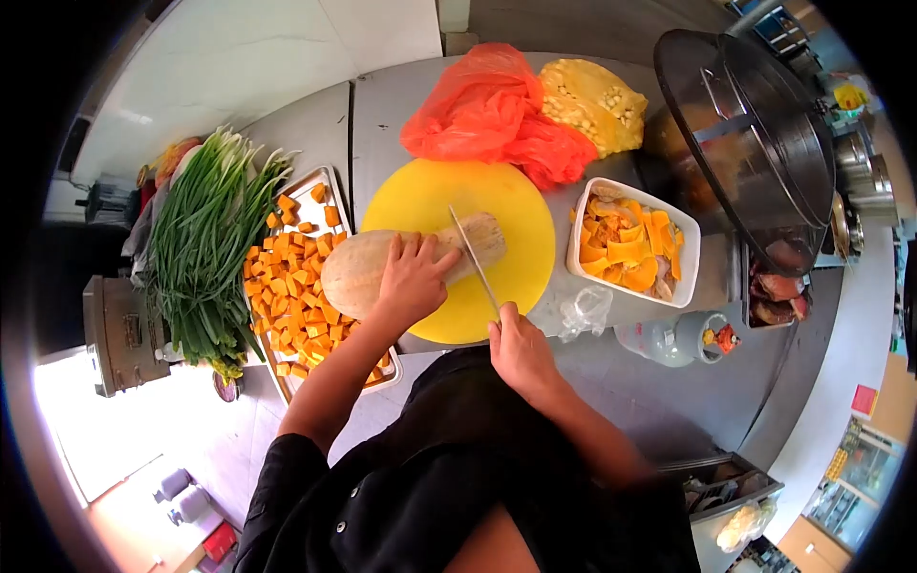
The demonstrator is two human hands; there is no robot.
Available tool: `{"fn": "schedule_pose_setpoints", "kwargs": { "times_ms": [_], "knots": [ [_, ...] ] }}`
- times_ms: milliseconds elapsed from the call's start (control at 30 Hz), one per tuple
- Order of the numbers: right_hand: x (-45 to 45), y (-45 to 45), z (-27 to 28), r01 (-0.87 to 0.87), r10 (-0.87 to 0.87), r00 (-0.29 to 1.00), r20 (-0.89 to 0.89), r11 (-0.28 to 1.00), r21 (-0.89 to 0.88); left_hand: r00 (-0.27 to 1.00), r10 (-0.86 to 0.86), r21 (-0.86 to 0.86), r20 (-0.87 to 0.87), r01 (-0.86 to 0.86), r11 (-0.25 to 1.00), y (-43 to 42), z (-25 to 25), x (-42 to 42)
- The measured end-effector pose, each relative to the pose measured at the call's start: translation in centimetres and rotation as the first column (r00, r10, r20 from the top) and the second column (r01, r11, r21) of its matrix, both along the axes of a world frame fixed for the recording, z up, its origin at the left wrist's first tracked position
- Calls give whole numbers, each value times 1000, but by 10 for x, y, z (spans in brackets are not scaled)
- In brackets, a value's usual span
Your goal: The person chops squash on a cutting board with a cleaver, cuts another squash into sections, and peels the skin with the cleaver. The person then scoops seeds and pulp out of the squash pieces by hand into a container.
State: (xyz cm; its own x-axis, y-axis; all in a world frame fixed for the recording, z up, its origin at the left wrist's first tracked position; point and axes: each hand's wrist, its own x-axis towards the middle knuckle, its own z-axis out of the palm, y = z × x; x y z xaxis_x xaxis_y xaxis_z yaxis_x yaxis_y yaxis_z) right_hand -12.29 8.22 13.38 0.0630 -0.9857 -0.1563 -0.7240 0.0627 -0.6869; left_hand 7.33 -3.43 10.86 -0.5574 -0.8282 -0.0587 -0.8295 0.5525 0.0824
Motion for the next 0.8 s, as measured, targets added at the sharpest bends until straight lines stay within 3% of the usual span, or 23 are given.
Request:
{"fn": "schedule_pose_setpoints", "kwargs": {
  "times_ms": [300,800],
  "knots": [
    [11,8,10,6,-4,995,-101,1000,21,1000,-9,-54,-8,9,999,1,-4,-1],
    [11,13,3,-27,25,997,-76,999,-25,998,-25,-123,-55,18,992,6,-13,-1]
  ]
}}
